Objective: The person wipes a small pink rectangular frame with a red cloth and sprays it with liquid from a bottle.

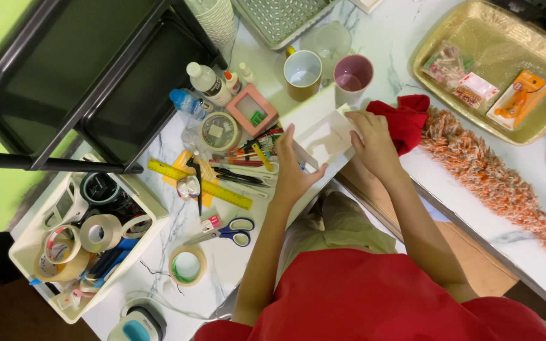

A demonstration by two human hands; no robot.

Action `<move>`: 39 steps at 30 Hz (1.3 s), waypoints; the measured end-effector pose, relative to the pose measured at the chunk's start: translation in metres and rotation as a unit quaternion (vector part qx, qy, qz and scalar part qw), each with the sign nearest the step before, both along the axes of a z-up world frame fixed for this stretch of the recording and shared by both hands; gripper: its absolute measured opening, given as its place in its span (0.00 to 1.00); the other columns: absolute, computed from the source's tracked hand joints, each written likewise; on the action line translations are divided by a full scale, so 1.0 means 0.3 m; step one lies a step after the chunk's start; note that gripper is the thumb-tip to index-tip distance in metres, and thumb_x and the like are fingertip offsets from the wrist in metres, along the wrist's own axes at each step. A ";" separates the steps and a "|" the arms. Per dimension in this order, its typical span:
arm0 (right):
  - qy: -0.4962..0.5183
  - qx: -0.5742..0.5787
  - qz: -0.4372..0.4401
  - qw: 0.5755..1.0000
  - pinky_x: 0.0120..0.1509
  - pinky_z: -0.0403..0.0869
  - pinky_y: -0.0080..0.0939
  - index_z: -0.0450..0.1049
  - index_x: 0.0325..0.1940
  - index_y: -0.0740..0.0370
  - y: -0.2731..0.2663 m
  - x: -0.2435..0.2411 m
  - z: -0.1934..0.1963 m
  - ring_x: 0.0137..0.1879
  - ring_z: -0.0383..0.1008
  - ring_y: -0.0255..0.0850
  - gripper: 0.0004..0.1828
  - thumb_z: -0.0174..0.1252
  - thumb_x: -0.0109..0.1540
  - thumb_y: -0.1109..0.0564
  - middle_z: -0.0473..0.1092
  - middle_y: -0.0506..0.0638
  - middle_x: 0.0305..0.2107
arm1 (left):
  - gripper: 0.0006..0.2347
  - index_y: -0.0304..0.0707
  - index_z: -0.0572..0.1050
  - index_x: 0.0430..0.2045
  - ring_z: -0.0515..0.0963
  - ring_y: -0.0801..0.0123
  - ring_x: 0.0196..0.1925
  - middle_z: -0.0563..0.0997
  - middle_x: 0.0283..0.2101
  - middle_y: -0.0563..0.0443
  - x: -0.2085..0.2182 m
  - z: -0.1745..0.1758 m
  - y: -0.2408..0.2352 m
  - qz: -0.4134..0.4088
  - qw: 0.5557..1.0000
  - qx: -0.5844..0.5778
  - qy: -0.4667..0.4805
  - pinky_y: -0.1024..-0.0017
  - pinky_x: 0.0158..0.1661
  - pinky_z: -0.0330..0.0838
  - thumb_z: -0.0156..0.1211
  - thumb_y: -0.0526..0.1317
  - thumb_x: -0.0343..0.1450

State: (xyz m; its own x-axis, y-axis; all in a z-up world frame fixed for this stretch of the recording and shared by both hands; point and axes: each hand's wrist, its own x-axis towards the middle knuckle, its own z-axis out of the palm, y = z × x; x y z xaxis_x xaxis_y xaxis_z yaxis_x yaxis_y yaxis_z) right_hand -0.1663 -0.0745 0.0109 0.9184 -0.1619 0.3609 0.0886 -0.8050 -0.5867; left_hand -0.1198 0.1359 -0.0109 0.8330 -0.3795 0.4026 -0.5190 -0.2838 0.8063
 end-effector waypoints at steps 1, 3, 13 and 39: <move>0.000 0.000 0.000 1.000 0.65 0.68 0.53 0.72 0.63 0.62 -0.013 -0.004 -0.022 0.59 0.66 0.59 0.23 0.60 0.62 0.65 0.71 0.59 0.57 | 0.48 0.31 0.50 0.70 0.62 0.39 0.68 0.59 0.65 0.31 -0.013 -0.008 -0.001 0.000 1.000 0.000 0.000 0.53 0.67 0.60 0.79 0.37 0.57; 0.065 0.033 0.006 0.997 0.63 0.69 0.52 0.71 0.64 0.61 -0.048 0.015 -0.057 0.55 0.69 0.56 0.23 0.59 0.64 0.64 0.72 0.58 0.52 | 0.49 0.30 0.48 0.72 0.61 0.40 0.69 0.58 0.65 0.31 -0.015 -0.015 -0.012 0.021 0.999 -0.001 0.049 0.53 0.67 0.60 0.78 0.36 0.57; -0.051 -0.119 -0.002 0.992 0.67 0.68 0.57 0.73 0.63 0.58 -0.203 0.209 0.058 0.64 0.66 0.65 0.28 0.64 0.58 0.65 0.67 0.65 0.61 | 0.44 0.35 0.52 0.67 0.70 0.50 0.66 0.60 0.65 0.36 -0.049 -0.072 -0.070 0.053 0.987 -0.031 0.146 0.61 0.65 0.69 0.79 0.37 0.59; -0.101 -0.084 0.073 0.989 0.72 0.70 0.53 0.64 0.73 0.69 -0.534 0.261 0.263 0.66 0.69 0.62 0.52 0.80 0.49 0.56 0.67 0.66 0.61 | 0.47 0.34 0.51 0.69 0.63 0.45 0.68 0.59 0.69 0.35 -0.012 0.019 -0.279 0.081 0.995 0.009 0.058 0.55 0.64 0.65 0.81 0.36 0.57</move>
